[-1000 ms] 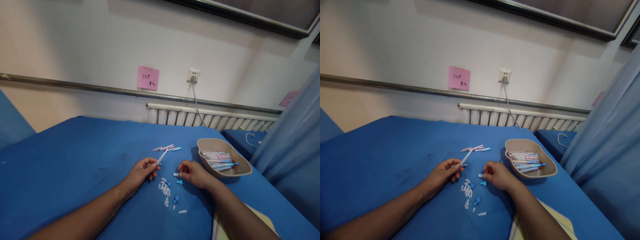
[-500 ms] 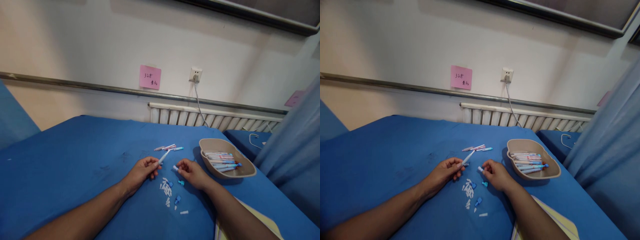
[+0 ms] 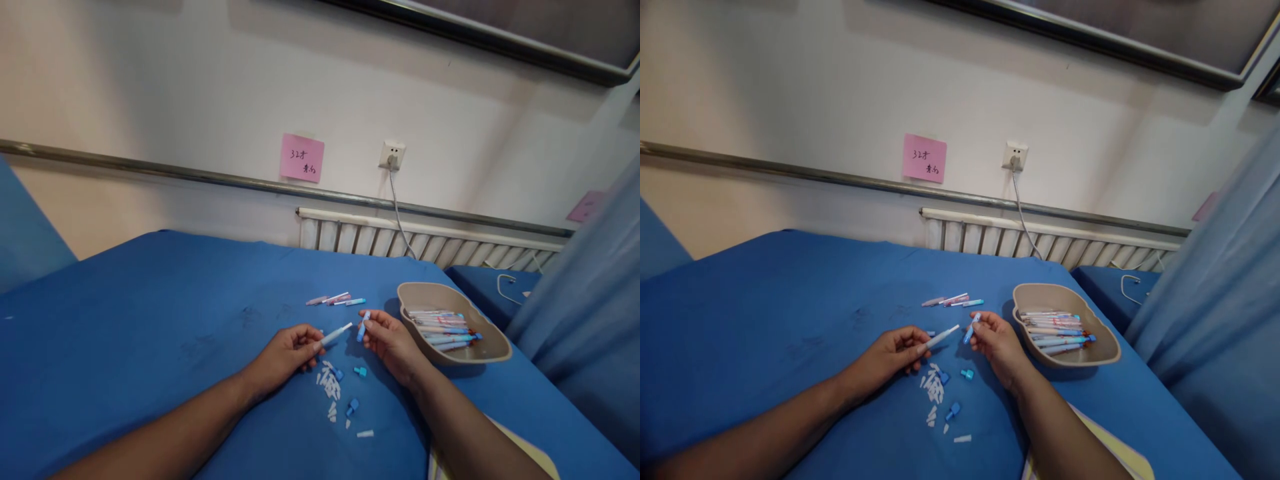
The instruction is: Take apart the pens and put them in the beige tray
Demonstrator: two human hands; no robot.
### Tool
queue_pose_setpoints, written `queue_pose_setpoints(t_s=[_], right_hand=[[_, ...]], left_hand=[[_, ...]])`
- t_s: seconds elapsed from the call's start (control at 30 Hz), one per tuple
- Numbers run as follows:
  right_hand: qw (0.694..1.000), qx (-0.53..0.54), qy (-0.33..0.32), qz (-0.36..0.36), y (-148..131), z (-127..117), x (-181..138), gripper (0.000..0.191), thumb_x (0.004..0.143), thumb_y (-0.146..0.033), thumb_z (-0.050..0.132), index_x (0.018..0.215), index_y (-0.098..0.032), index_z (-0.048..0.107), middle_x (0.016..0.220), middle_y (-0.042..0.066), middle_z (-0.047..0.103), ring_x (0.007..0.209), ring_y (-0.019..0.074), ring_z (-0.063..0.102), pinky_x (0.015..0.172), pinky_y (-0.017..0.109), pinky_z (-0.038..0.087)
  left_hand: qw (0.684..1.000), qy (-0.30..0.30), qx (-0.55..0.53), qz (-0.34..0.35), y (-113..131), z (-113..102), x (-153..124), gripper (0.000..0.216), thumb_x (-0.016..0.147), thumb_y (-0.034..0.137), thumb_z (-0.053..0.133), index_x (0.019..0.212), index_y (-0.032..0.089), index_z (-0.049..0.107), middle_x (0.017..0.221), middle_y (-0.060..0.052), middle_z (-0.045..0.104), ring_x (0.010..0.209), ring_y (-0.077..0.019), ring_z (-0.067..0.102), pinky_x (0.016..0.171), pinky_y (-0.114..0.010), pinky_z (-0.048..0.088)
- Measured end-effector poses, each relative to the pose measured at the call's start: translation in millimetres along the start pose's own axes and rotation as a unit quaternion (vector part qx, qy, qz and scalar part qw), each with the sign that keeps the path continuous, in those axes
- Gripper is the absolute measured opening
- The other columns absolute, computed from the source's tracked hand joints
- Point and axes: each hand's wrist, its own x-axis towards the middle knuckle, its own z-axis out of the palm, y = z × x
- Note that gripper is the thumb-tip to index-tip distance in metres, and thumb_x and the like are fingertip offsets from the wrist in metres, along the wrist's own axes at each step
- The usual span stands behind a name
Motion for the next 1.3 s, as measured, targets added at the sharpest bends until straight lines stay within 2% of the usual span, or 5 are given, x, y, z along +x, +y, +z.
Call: queue_pose_setpoints(t_s=[0.17, 0.4, 0.63, 1.0, 1.3], right_hand=[[1.000, -0.002, -0.004, -0.001, 0.5, -3.0, 0.8, 0.039, 0.064, -0.035, 0.075, 0.095, -0.015, 0.062, 0.072, 0.001, 0.059, 0.058, 0.0089, 0.051, 0.056, 0.021, 0.041], [0.994, -0.099, -0.024, -0.044, -2.5, 4.5, -2.3, 0.044, 0.068, -0.044, 0.069, 0.101, -0.018, 0.058, 0.070, -0.001, 0.057, 0.060, 0.0107, 0.052, 0.059, 0.024, 0.039], [0.987, -0.142, 0.010, -0.077, -2.7, 5.8, -2.1, 0.028, 0.071, -0.043, 0.064, 0.082, -0.019, 0.055, 0.056, -0.005, 0.052, 0.047, 0.0085, 0.044, 0.049, 0.021, 0.032], [0.961, -0.252, 0.020, -0.109, -5.1, 4.1, -3.9, 0.028, 0.075, -0.044, 0.060, 0.079, -0.017, 0.060, 0.051, -0.005, 0.050, 0.049, 0.0094, 0.042, 0.051, 0.022, 0.032], [0.947, -0.300, 0.009, -0.114, -3.1, 3.3, -3.9, 0.030, 0.073, -0.047, 0.060, 0.078, -0.018, 0.060, 0.051, -0.005, 0.049, 0.048, 0.0100, 0.044, 0.049, 0.022, 0.033]], left_hand=[[1.000, -0.001, 0.019, 0.002, -0.6, 0.0, -0.2, 0.032, 0.071, 0.041, 0.066, 0.088, 0.015, 0.058, 0.077, -0.001, 0.064, 0.056, -0.0086, 0.054, 0.051, -0.020, 0.039], [1.000, 0.011, -0.001, 0.005, -0.3, -0.1, 0.3, 0.035, 0.068, 0.043, 0.067, 0.089, 0.015, 0.057, 0.075, -0.001, 0.064, 0.054, -0.0087, 0.053, 0.049, -0.020, 0.038], [1.000, 0.023, 0.004, 0.005, 0.9, -0.5, 0.6, 0.035, 0.068, 0.042, 0.067, 0.088, 0.015, 0.058, 0.076, -0.001, 0.064, 0.054, -0.0088, 0.053, 0.049, -0.020, 0.039], [1.000, 0.012, 0.022, 0.017, 3.5, 1.3, -1.8, 0.033, 0.069, 0.042, 0.065, 0.087, 0.016, 0.058, 0.073, 0.001, 0.061, 0.052, -0.0083, 0.051, 0.049, -0.020, 0.038], [0.996, 0.048, 0.066, 0.035, 7.6, 1.0, -2.9, 0.028, 0.070, 0.041, 0.061, 0.084, 0.017, 0.060, 0.063, 0.004, 0.054, 0.049, -0.0086, 0.045, 0.048, -0.020, 0.036]])
